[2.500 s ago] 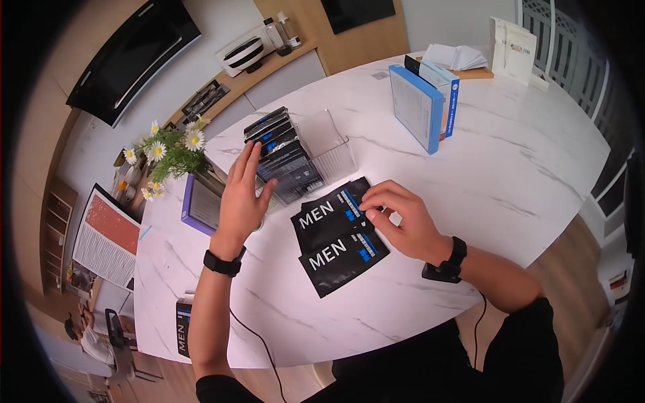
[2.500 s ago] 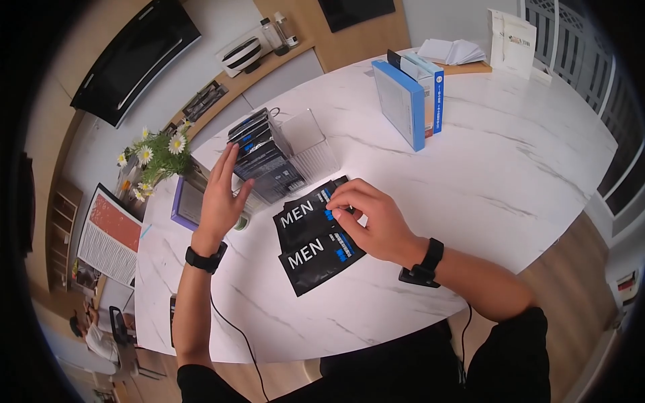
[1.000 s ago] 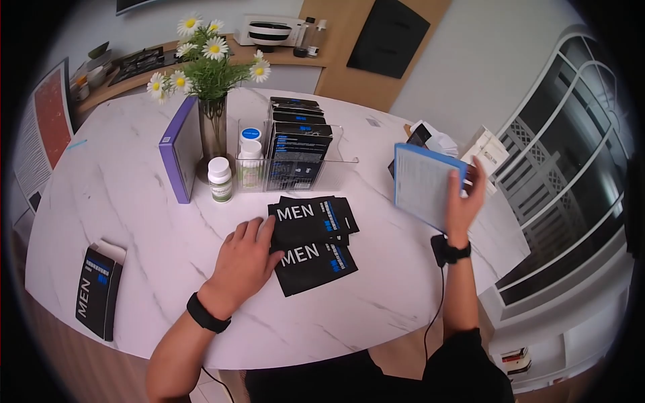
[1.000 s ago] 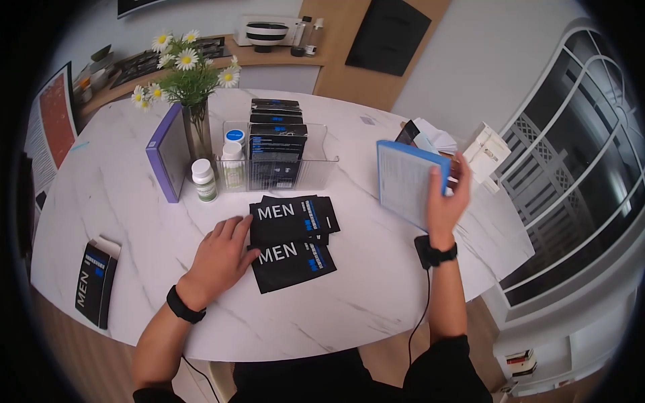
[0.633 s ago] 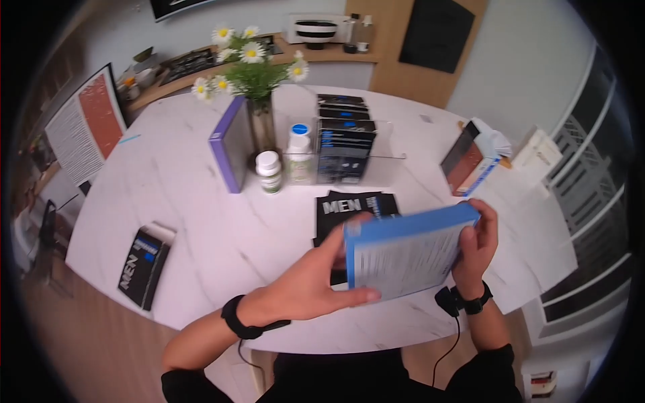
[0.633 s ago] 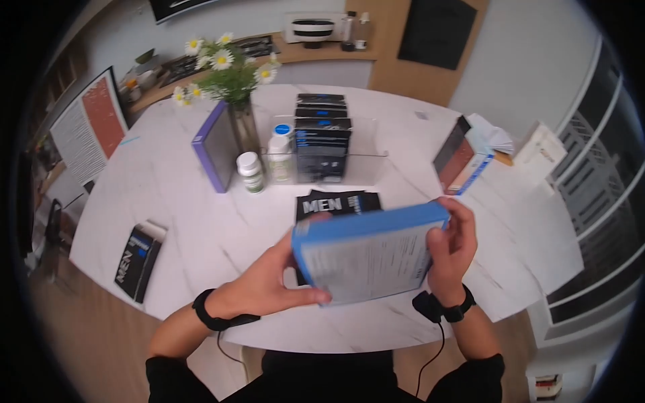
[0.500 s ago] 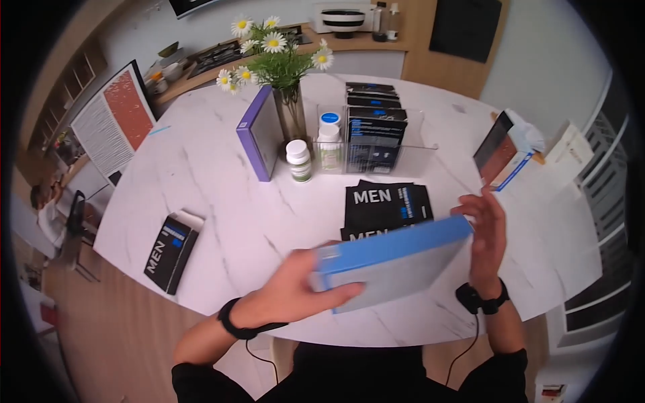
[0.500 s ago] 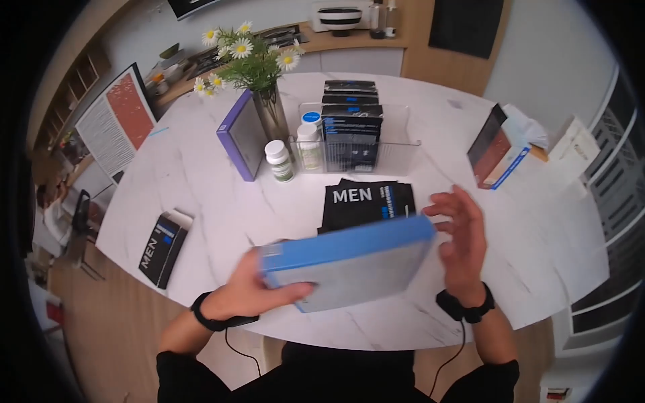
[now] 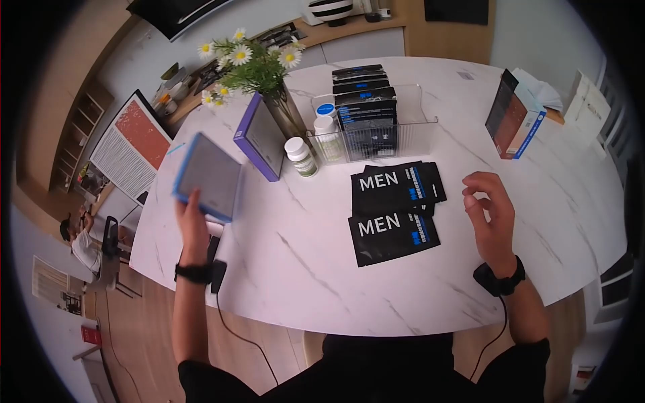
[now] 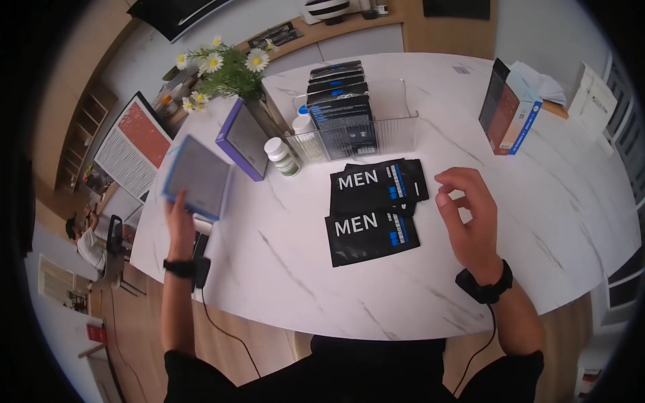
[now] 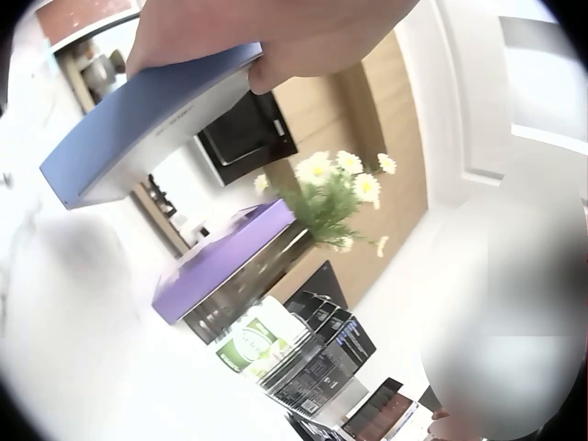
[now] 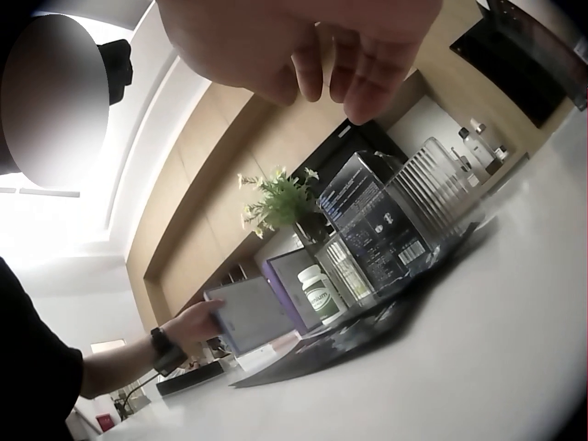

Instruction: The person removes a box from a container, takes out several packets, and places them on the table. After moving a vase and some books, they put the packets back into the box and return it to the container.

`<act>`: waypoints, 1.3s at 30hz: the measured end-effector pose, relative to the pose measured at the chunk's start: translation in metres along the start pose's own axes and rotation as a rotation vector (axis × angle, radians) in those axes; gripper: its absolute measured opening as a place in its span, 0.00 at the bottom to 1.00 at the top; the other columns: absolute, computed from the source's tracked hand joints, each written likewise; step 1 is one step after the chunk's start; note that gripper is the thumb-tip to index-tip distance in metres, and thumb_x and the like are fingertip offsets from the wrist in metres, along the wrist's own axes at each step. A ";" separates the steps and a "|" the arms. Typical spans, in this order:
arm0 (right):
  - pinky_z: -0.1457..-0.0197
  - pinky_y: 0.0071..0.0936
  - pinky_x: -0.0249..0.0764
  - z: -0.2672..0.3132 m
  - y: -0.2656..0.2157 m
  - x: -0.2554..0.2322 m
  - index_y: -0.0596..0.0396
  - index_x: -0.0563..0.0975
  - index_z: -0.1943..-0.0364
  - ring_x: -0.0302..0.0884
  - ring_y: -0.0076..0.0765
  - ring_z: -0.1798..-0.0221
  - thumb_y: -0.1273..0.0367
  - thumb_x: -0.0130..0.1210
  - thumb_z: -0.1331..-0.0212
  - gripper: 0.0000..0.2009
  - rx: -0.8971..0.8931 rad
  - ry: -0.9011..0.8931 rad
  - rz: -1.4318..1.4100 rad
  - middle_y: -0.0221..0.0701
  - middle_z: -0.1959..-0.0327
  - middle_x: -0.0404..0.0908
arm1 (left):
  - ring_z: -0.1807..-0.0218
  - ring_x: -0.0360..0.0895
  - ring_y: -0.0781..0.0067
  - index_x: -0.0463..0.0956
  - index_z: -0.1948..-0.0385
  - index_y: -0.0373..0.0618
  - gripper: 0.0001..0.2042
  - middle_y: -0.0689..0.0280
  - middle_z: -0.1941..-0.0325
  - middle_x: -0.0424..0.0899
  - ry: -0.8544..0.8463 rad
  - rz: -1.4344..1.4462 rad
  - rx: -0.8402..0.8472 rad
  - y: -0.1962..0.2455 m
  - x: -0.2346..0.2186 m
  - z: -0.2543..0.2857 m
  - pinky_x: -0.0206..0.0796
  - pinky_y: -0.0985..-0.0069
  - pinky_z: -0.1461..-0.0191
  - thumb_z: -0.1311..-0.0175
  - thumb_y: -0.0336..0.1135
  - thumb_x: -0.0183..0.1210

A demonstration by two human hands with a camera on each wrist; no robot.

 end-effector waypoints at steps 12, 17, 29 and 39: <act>0.61 0.19 0.75 -0.002 -0.003 0.001 0.58 0.80 0.58 0.78 0.28 0.56 0.77 0.53 0.38 0.07 -0.035 -0.032 0.067 0.34 0.53 0.78 | 0.44 0.74 0.64 0.61 0.36 0.38 0.31 0.57 0.42 0.73 -0.464 -0.045 -0.233 -0.022 0.104 -0.043 0.67 0.68 0.41 0.48 0.16 0.52; 0.62 0.20 0.75 -0.001 -0.007 0.003 0.58 0.81 0.59 0.78 0.29 0.55 0.77 0.54 0.39 0.07 -0.055 -0.040 0.086 0.34 0.54 0.78 | 0.41 0.73 0.63 0.59 0.35 0.39 0.34 0.58 0.40 0.72 -0.572 0.036 -0.251 -0.025 0.119 -0.042 0.66 0.67 0.38 0.50 0.15 0.51; 0.62 0.20 0.74 -0.001 -0.003 0.004 0.58 0.81 0.60 0.78 0.29 0.55 0.77 0.54 0.39 0.06 -0.044 -0.051 0.087 0.34 0.55 0.78 | 0.30 0.65 0.61 0.56 0.31 0.42 0.41 0.57 0.33 0.67 -0.652 -0.156 -0.295 -0.051 0.122 -0.063 0.60 0.66 0.30 0.58 0.14 0.46; 0.63 0.20 0.74 0.002 -0.007 0.007 0.59 0.81 0.61 0.79 0.29 0.57 0.77 0.55 0.39 0.06 -0.064 -0.071 0.103 0.34 0.56 0.78 | 0.27 0.60 0.53 0.52 0.26 0.50 0.41 0.52 0.26 0.60 -0.671 -0.401 -0.127 -0.010 0.061 -0.040 0.61 0.61 0.32 0.48 0.19 0.51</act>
Point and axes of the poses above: each hand's wrist, its own z-axis away from the middle knuckle, its own x-axis out of the palm, y = z × x, the point moved 6 cm from there along -z, towards the middle knuckle
